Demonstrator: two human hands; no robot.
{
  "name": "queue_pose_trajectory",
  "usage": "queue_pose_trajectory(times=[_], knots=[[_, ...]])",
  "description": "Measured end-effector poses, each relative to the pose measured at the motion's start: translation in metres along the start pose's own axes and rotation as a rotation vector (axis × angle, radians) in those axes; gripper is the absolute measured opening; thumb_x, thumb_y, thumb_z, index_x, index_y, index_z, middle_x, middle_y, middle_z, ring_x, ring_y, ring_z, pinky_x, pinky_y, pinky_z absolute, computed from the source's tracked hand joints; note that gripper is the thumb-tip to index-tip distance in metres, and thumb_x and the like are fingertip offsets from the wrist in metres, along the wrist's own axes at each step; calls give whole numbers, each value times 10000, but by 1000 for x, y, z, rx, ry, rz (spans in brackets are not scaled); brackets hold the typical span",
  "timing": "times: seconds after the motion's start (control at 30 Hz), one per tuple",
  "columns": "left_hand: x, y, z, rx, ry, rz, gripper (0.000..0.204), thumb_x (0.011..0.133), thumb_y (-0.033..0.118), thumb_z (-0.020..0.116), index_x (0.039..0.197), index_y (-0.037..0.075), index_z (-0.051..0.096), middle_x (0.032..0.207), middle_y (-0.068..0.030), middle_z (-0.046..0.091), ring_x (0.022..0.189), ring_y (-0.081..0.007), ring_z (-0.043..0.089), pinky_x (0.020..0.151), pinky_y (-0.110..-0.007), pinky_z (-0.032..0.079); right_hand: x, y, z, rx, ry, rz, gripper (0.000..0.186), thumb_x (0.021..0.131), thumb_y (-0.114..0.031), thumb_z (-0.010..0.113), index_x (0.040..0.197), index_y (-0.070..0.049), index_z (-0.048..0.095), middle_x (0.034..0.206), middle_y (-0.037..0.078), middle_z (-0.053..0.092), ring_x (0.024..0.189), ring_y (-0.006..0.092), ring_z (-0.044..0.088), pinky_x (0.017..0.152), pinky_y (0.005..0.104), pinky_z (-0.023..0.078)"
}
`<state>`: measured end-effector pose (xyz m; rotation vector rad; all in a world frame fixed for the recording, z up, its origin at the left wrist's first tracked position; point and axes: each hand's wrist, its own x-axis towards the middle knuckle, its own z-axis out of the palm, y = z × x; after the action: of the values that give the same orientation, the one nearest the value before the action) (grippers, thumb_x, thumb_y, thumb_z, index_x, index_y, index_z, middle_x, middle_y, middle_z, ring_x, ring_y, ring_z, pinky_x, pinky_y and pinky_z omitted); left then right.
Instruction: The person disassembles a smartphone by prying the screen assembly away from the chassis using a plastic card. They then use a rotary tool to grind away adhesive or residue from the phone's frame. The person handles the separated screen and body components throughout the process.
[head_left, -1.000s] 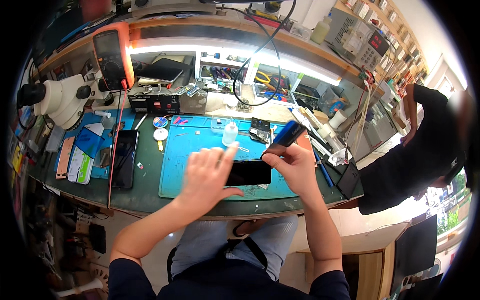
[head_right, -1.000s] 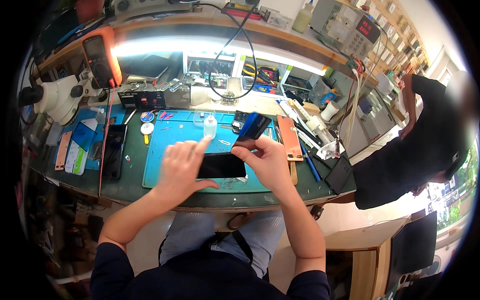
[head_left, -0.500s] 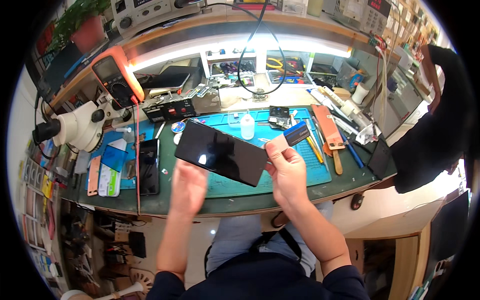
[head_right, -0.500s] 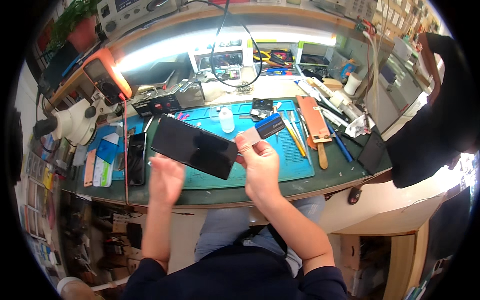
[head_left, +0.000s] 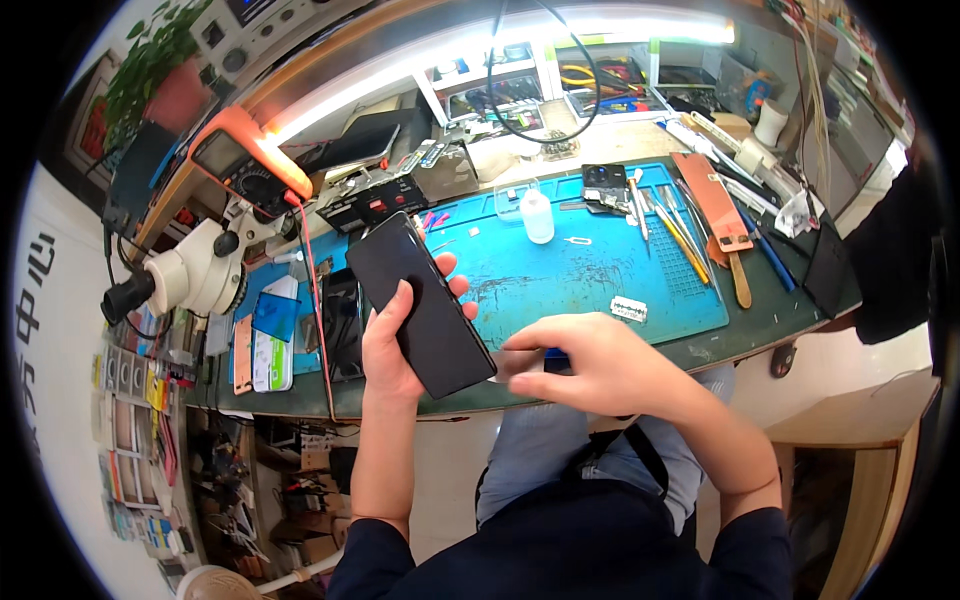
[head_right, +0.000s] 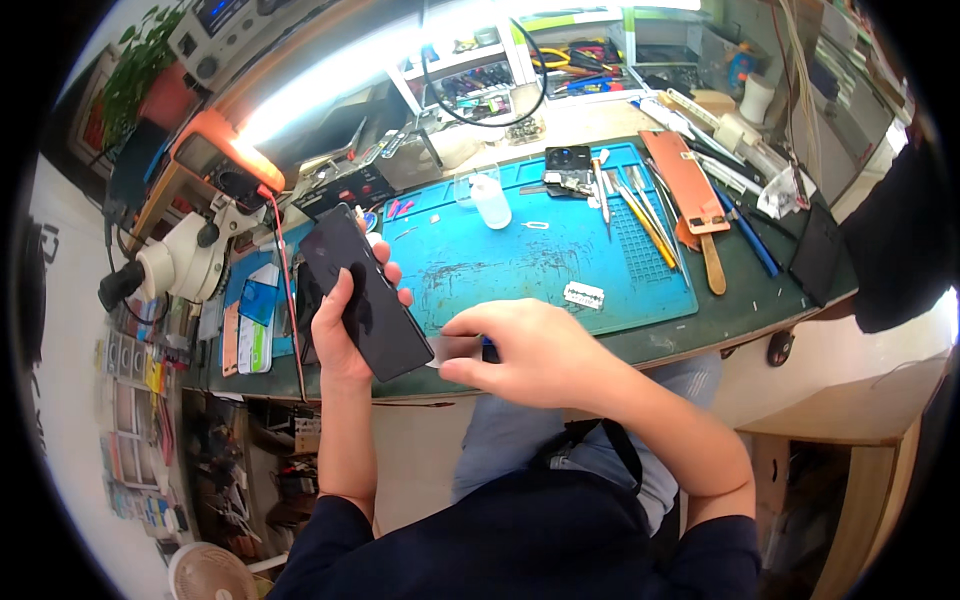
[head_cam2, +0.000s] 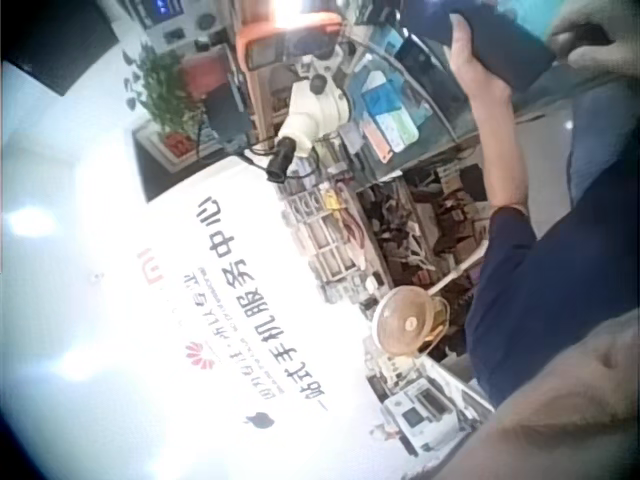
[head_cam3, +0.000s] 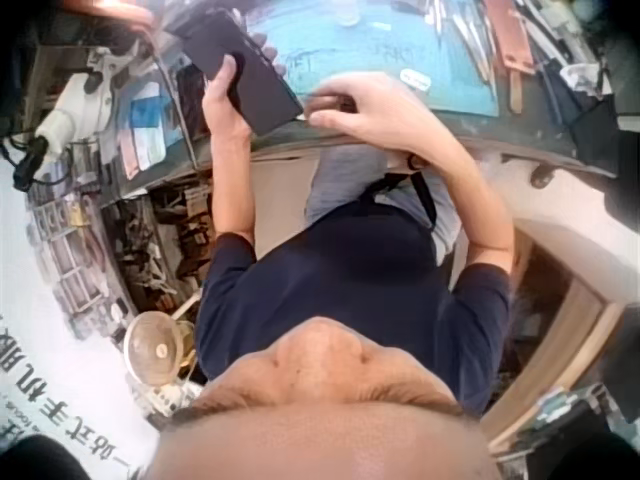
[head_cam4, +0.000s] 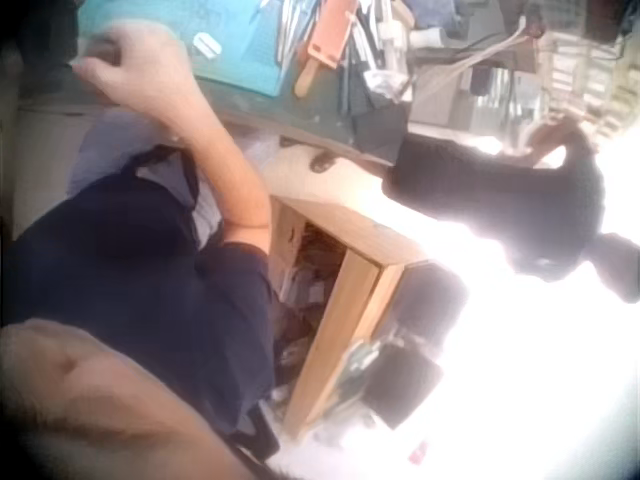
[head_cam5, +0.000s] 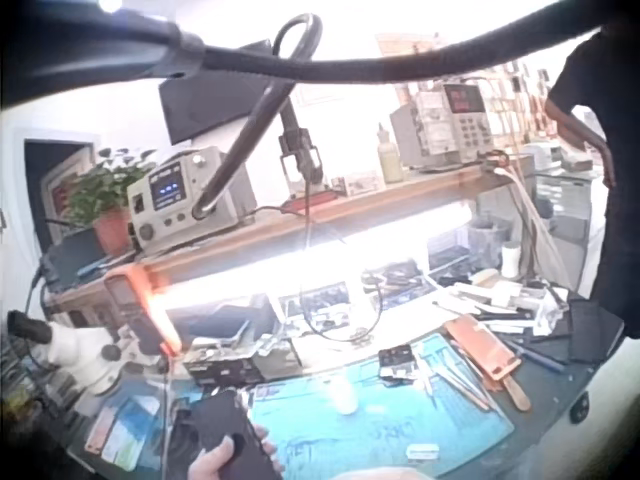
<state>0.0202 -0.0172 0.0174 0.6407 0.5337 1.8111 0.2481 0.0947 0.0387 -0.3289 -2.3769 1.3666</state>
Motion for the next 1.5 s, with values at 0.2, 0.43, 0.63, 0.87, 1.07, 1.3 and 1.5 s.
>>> queue_pose_trajectory(times=[0.2, 0.43, 0.63, 0.87, 1.07, 1.3, 1.5], knots=[[13, -4, -6, -1, 42, 87, 547, 1063, 211, 543, 1554, 91, 334, 1397, -123, 556, 1153, -244, 625, 938, -476, 578, 18, 14, 18, 221, 24, 177, 246, 942, -238, 677, 934, -2, 742, 719, 115, 707, 665, 246, 694, 630, 371, 520], [11, -18, -2, 135, 100, 298, 557, 1051, 190, 571, 1550, 99, 341, 1400, -80, 537, 1132, -210, 623, 943, -447, 570, 18, 15, 31, 461, 252, 323, 233, 969, -191, 705, 901, 31, 735, 721, 38, 691, 641, 62, 622, 576, 249, 477], [10, -20, -5, 187, 154, 275, 556, 1042, 163, 577, 1541, 81, 346, 1414, -82, 538, 1123, -210, 625, 945, -439, 572, 21, 27, 44, 532, 360, 292, 250, 956, -196, 709, 857, 32, 730, 653, 71, 693, 586, 95, 651, 536, 274, 490], [8, -15, -8, 215, 151, 190, 542, 1036, 138, 573, 1529, 62, 361, 1392, -93, 551, 1111, -232, 623, 937, -437, 571, 22, 27, 47, 367, 360, 284, 239, 942, -184, 721, 839, 31, 719, 619, 101, 658, 539, 106, 594, 499, 312, 438], [4, -20, -5, 180, 194, 133, 548, 1034, 138, 577, 1529, 60, 356, 1371, -98, 550, 1098, -238, 625, 926, -447, 567, 23, 27, 50, 410, 421, 253, 230, 936, -175, 724, 829, 28, 713, 608, 101, 640, 513, 108, 544, 491, 323, 417], [3, -22, -6, 221, 196, 110, 537, 1031, 152, 588, 1517, 69, 374, 1385, -100, 552, 1154, -259, 621, 971, -466, 562, 23, 28, 48, 392, 401, 269, 224, 953, -182, 720, 851, 17, 717, 644, 54, 650, 567, 79, 557, 517, 288, 429], [2, -23, -6, 218, 199, 49, 507, 1032, 148, 582, 1496, 70, 393, 1410, -108, 556, 1291, -305, 578, 1058, -520, 523, 24, 24, 47, 336, 453, 207, 230, 933, -178, 721, 827, 25, 703, 651, 127, 651, 540, 171, 577, 527, 347, 438]])
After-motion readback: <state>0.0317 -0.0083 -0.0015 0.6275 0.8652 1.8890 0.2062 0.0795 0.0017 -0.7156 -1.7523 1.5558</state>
